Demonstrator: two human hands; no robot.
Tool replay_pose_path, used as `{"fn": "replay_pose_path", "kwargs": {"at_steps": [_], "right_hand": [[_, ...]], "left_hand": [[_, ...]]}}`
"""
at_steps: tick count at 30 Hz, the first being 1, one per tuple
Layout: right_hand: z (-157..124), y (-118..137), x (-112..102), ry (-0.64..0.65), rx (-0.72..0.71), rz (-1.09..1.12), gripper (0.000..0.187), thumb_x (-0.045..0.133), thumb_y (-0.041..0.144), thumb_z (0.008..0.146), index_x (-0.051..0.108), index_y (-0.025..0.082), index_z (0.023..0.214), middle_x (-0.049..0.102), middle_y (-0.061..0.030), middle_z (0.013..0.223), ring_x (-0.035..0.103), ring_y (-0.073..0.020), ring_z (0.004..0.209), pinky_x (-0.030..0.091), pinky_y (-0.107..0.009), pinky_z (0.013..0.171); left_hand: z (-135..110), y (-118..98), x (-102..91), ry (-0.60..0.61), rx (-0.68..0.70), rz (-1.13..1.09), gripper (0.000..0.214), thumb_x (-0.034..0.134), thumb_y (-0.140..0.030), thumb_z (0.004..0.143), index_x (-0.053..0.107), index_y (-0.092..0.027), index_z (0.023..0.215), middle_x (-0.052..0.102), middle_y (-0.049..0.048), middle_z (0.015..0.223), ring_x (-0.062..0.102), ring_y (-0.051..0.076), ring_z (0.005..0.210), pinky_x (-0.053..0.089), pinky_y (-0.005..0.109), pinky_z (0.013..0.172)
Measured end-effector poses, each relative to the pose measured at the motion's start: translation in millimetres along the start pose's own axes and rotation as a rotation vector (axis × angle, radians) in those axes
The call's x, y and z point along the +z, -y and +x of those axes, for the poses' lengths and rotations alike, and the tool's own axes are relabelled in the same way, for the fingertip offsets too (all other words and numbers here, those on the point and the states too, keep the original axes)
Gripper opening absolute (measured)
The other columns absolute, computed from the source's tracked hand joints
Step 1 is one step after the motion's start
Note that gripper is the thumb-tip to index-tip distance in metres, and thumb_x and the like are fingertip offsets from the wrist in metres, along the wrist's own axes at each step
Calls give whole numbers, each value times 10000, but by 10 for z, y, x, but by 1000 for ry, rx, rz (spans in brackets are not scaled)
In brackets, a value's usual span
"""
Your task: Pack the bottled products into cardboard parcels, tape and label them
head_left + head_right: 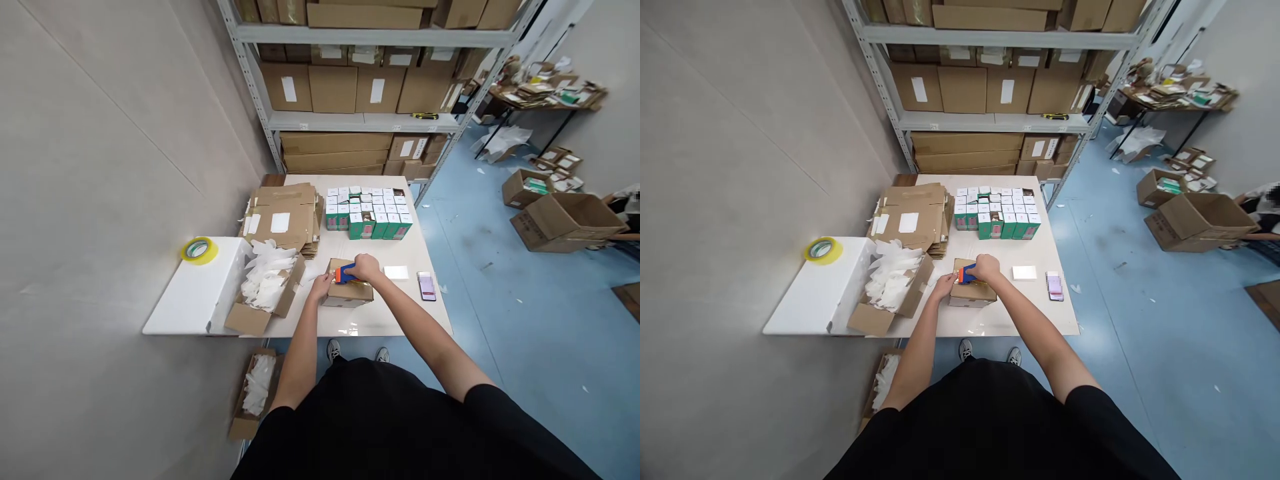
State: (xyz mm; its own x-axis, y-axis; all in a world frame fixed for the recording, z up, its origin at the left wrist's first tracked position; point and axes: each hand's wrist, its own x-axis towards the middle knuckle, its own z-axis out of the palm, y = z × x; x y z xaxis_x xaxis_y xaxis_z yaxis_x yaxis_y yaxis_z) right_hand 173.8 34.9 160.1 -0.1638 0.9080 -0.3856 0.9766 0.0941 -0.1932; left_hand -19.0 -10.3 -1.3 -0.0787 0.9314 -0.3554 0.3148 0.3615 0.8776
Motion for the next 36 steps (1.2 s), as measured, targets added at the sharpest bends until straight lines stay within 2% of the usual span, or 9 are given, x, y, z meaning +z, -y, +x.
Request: {"fn": "replay_pose_path", "kwargs": {"at_steps": [6,9,11,15,22,25,28,36], "right_hand": [[-24,-243,4,33,78,-24,506,798,514,818,770,136,1153,778,-186,1149,751,-291,1055,518,-273,773],[-46,-445,-12,53,123,-15,554,811,539,806,754,140,1187,773,-183,1171,748,-286,1069,519,-272,780],[-69,-591,-27,64,128,-16,576,811,563,805,750,144,1195,770,-178,1184,743,-283,1081,519,-274,785],[-137,-961,-67,61,137,-49,556,808,571,810,763,139,1158,777,-174,1152,743,-285,1056,508,-277,768],[-372,-1929,-147,19,197,-92,480,777,575,859,782,145,1072,764,-176,1137,708,-288,1041,456,-290,753],[-485,-2228,-148,-6,239,-69,471,787,548,871,777,116,1059,756,-200,1109,688,-291,1017,432,-300,745],[-541,-2346,-106,-14,250,-60,449,782,528,884,775,109,1045,757,-197,1078,685,-282,982,425,-301,742],[-495,-2328,93,-12,246,-85,489,711,583,912,754,150,1134,759,-175,1153,713,-286,1067,475,-289,788]], "left_hand": [[28,-13,464,86,2,-42,572,521,-728,849,657,-186,729,660,34,710,620,236,795,483,314,766],[35,-72,659,57,-5,31,536,504,-690,887,627,-202,703,686,50,734,642,251,830,494,323,788],[42,-115,717,35,-17,119,498,498,-629,924,612,-209,681,710,65,758,661,263,854,501,329,808],[45,-152,721,28,-43,189,435,480,-521,978,656,-209,730,766,101,862,700,288,932,513,340,853],[16,-167,759,-15,-55,268,382,466,-468,1020,748,-211,1001,789,142,1131,701,305,1118,501,343,942],[7,-194,767,-14,-62,308,377,451,-443,1030,747,-211,1059,780,152,1179,697,310,1133,497,347,947],[-4,-214,754,0,-56,317,379,438,-428,1039,739,-206,1097,775,151,1202,694,307,1137,497,350,949],[16,-195,736,-10,-65,335,394,427,-434,1046,735,-201,1124,771,141,1233,689,307,1179,497,351,988]]}}
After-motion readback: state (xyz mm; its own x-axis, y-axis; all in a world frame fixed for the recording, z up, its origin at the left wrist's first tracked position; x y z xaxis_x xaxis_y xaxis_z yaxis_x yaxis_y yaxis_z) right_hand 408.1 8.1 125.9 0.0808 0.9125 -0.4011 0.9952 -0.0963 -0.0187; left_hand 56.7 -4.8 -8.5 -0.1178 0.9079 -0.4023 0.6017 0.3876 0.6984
